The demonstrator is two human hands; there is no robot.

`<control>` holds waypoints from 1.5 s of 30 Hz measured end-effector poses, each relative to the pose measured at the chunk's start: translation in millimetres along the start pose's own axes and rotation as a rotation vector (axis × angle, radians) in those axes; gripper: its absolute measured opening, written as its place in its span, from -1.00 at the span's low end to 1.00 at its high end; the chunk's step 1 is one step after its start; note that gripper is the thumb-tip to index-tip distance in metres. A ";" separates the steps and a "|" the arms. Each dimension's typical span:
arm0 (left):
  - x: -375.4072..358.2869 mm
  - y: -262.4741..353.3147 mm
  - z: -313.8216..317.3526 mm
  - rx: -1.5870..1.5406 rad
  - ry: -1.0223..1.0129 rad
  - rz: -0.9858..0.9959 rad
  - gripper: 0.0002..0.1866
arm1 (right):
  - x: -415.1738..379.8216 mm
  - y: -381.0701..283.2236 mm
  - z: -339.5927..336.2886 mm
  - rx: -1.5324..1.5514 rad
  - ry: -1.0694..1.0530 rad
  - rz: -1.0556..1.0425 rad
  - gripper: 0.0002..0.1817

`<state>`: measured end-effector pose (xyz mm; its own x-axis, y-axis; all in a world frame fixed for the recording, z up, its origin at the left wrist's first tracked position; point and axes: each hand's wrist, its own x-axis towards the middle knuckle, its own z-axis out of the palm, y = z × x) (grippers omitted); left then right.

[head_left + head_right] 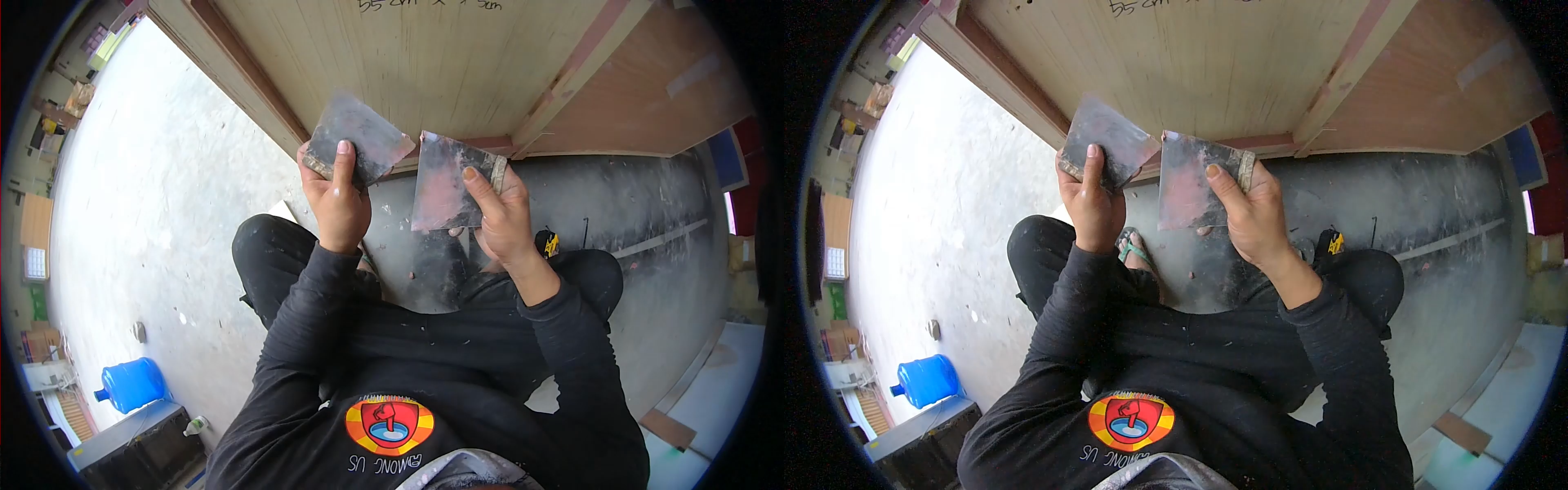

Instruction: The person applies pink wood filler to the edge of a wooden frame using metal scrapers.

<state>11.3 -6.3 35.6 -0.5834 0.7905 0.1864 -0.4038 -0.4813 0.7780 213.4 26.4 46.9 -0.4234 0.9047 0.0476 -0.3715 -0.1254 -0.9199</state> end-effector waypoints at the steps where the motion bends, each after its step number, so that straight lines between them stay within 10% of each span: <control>1: -1.7 0.6 2.2 0.055 0.038 0.028 -0.75 | 1.1 4.9 -0.9 0.001 0.002 -0.002 -0.72; 15: -27.9 -23.1 1.8 0.353 -0.069 0.394 -0.73 | 3.3 20.2 6.2 -0.247 0.072 -0.159 -0.79; 17: -14.0 -18.7 -7.2 0.528 -0.052 0.097 -0.73 | 5.2 -6.3 6.1 -0.031 0.006 -0.038 -0.77; 19: 3.8 2.4 3.3 -0.212 0.056 -0.547 -0.66 | 6.0 -17.7 0.1 0.190 -0.064 0.087 -0.75; 21: 18.7 -7.2 -34.2 -0.847 -0.294 -0.910 -0.63 | 11.0 -19.4 -6.6 0.142 -0.002 0.005 -0.71; 25: -4.5 -25.3 -26.1 -1.080 -0.357 -1.188 -0.61 | 18.0 1.6 -9.5 -0.061 0.038 -0.118 -0.73; 45: -35.0 -38.8 -15.5 -0.287 -0.446 -1.242 -0.19 | 9.8 15.2 -5.0 -0.453 0.097 -0.129 -0.81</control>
<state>36.5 -21.2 -10.4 0.5265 0.7863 -0.3234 -0.6570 0.6177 0.4322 207.8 35.4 31.4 -0.3108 0.9376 0.1561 -0.0095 0.1612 -0.9869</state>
